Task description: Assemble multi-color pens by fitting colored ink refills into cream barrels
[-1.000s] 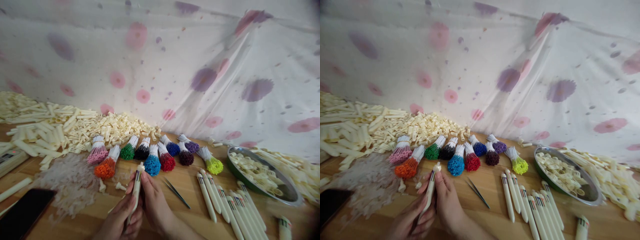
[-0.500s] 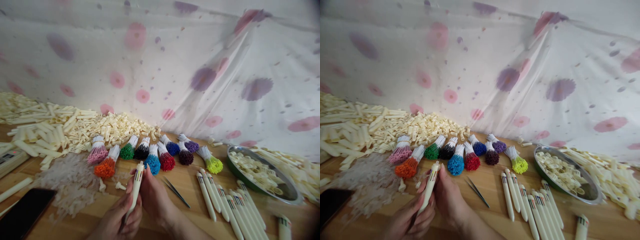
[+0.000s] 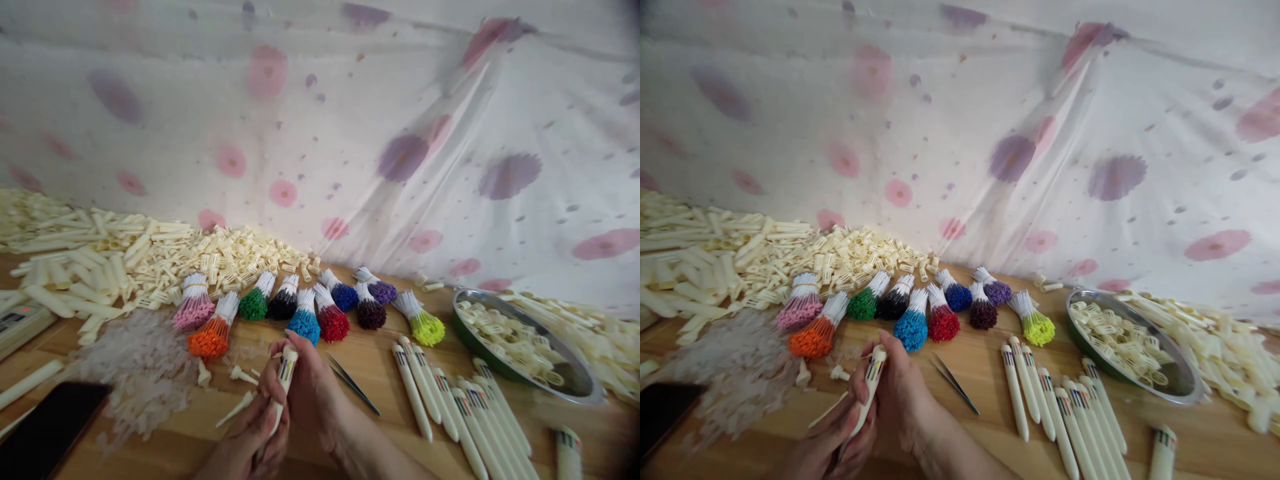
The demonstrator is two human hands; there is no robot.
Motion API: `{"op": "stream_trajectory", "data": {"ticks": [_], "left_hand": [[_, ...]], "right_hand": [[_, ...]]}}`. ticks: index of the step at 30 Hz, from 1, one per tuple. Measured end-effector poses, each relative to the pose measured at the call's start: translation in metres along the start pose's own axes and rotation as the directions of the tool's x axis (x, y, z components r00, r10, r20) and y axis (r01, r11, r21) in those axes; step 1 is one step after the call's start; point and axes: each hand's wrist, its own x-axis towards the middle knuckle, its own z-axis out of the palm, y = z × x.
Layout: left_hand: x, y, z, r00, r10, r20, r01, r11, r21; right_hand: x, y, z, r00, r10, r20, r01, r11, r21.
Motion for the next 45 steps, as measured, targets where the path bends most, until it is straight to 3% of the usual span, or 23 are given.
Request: {"op": "stream_trajectory", "data": {"ticks": [15, 19, 25, 32, 38, 41, 45], "left_hand": [[0.000, 0.011, 0.003, 0.992, 0.031, 0.119, -0.021, 0.996, -0.090], [0.002, 0.011, 0.001, 0.983, 0.044, 0.177, -0.009, 0.981, -0.191], [0.001, 0.014, 0.003, 0.988, -0.018, 0.156, 0.062, 0.959, -0.276], [0.001, 0.015, 0.001, 0.980, -0.049, 0.192, 0.110, 0.940, -0.322], [-0.001, 0.019, 0.006, 0.987, -0.063, 0.146, 0.112, 0.928, -0.356], [-0.001, 0.020, 0.005, 0.975, -0.058, 0.213, 0.131, 0.929, -0.345], [0.000, 0.017, 0.005, 0.969, -0.089, 0.228, 0.145, 0.961, -0.237]], "right_hand": [[-0.004, -0.007, 0.005, 0.997, 0.068, 0.028, -0.070, 0.996, 0.056], [-0.004, 0.001, 0.005, 1.000, 0.011, 0.008, -0.011, 1.000, -0.002], [-0.005, 0.010, 0.008, 0.989, -0.078, -0.124, 0.068, 0.994, -0.080], [-0.005, 0.012, 0.010, 0.973, -0.192, -0.127, 0.180, 0.978, -0.103], [-0.007, 0.021, 0.008, 0.954, -0.275, -0.117, 0.244, 0.943, -0.227], [-0.005, 0.016, 0.006, 0.972, -0.225, -0.062, 0.214, 0.966, -0.145], [-0.002, -0.001, 0.004, 0.996, -0.033, 0.081, 0.028, 0.998, 0.060]]}}
